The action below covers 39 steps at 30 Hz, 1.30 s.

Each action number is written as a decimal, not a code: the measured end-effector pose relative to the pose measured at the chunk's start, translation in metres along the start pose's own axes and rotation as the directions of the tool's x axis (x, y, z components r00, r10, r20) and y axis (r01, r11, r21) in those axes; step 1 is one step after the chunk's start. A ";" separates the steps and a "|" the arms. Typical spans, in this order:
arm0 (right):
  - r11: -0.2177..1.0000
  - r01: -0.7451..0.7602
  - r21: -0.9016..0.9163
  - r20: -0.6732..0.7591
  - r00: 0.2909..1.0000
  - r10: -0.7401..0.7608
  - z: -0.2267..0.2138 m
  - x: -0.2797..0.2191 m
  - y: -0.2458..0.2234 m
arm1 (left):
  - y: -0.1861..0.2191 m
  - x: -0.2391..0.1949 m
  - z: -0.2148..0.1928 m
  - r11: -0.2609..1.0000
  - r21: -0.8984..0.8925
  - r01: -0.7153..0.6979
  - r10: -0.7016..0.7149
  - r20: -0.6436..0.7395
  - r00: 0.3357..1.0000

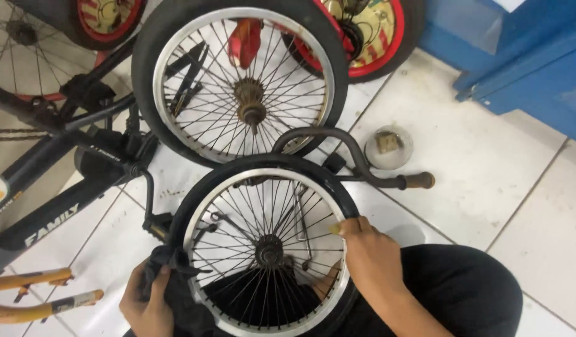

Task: Cleaning and polishing the rim and spokes of a bicycle wheel using a cloth and a cleaning sponge.

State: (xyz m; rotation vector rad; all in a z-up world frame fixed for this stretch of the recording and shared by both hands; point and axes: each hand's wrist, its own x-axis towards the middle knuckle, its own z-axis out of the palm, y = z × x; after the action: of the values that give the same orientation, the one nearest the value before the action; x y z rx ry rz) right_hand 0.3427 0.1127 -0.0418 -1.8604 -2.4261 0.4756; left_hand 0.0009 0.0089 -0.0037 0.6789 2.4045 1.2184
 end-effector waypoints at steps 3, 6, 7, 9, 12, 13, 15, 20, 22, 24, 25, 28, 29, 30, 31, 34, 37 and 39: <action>1.000 0.002 0.001 0.014 1.000 -0.002 -0.003 -0.004 -0.001 | 0.006 0.003 0.001 0.995 -0.066 0.073 -0.070 0.045 0.997; 0.996 -0.073 0.051 0.111 0.992 0.067 0.001 0.007 -0.003 | 0.006 0.003 0.000 0.998 -0.034 0.059 -0.057 0.059 0.997; 0.996 -0.077 0.047 0.111 0.991 0.071 0.001 0.016 -0.006 | 0.002 0.004 0.000 0.997 -0.036 0.061 -0.058 0.064 0.996; 0.989 -0.101 0.112 0.001 0.995 0.102 0.000 0.035 -0.014 | -0.004 0.007 -0.001 0.998 0.053 0.016 -0.019 0.046 0.999; 0.943 -0.123 0.308 -0.151 0.973 0.176 0.001 0.059 -0.031 | 0.005 0.005 0.004 0.996 -0.015 0.082 -0.082 0.032 0.996; 0.943 -0.117 0.313 -0.141 0.976 0.168 0.007 0.064 -0.033 | 0.004 0.005 0.001 0.996 -0.007 0.089 -0.089 0.022 0.996; 0.957 -0.068 0.281 -0.297 0.942 0.154 0.019 0.077 -0.040 | 0.001 0.010 0.000 0.998 0.016 0.055 -0.056 0.067 0.996; 0.896 -0.190 0.401 -0.167 0.947 0.276 0.001 0.069 -0.036 | -0.008 0.013 -0.005 0.997 0.021 0.073 -0.075 0.089 0.993; 0.871 -0.226 0.436 -0.172 0.929 0.327 0.003 0.073 -0.038 | 0.002 0.014 -0.004 0.998 0.017 0.064 -0.066 0.099 0.993; 0.891 -0.150 0.429 -0.276 0.917 0.287 0.010 0.080 -0.043 | 0.023 0.012 0.002 0.980 0.058 0.192 -0.196 0.056 0.979; 0.889 -0.157 0.430 -0.268 0.918 0.292 0.010 0.086 -0.049 | 0.025 0.012 0.001 0.979 0.066 0.195 -0.199 0.059 0.978; 0.908 -0.051 0.416 -0.323 0.925 0.199 0.011 0.106 -0.066 | 0.030 0.016 0.004 0.964 0.099 0.247 -0.252 0.041 0.967; 0.914 -0.017 0.405 -0.316 0.936 0.158 0.011 0.111 -0.073 | 0.030 0.015 0.004 0.970 0.084 0.230 -0.234 0.046 0.971; 0.919 0.016 0.395 -0.309 0.944 0.116 0.012 0.116 -0.080 | 0.029 0.014 0.003 0.975 0.069 0.213 -0.217 0.050 0.975; 0.920 0.017 0.391 -0.305 0.946 0.112 0.011 0.119 -0.088 | 0.030 0.015 0.003 0.973 0.068 0.221 -0.224 0.049 0.973; 0.860 0.119 0.496 -0.280 0.960 0.028 0.007 0.126 -0.104 | 0.032 0.017 0.003 0.960 0.091 0.264 -0.269 0.049 0.962; 0.855 0.153 0.496 -0.159 0.984 -0.084 0.002 0.125 -0.104 | 0.035 0.020 -0.003 0.953 0.102 0.284 -0.294 0.101 0.950; 0.902 -0.064 0.426 -0.193 0.968 0.160 -0.001 0.123 -0.092 | 0.032 0.022 -0.004 0.941 0.098 0.323 -0.333 0.121 0.935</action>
State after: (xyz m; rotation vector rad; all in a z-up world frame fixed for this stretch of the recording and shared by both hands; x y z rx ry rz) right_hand 0.2228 0.2083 -0.0340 -1.7606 -1.8957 0.6866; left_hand -0.0116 0.0352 0.0229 0.3464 2.3410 0.9163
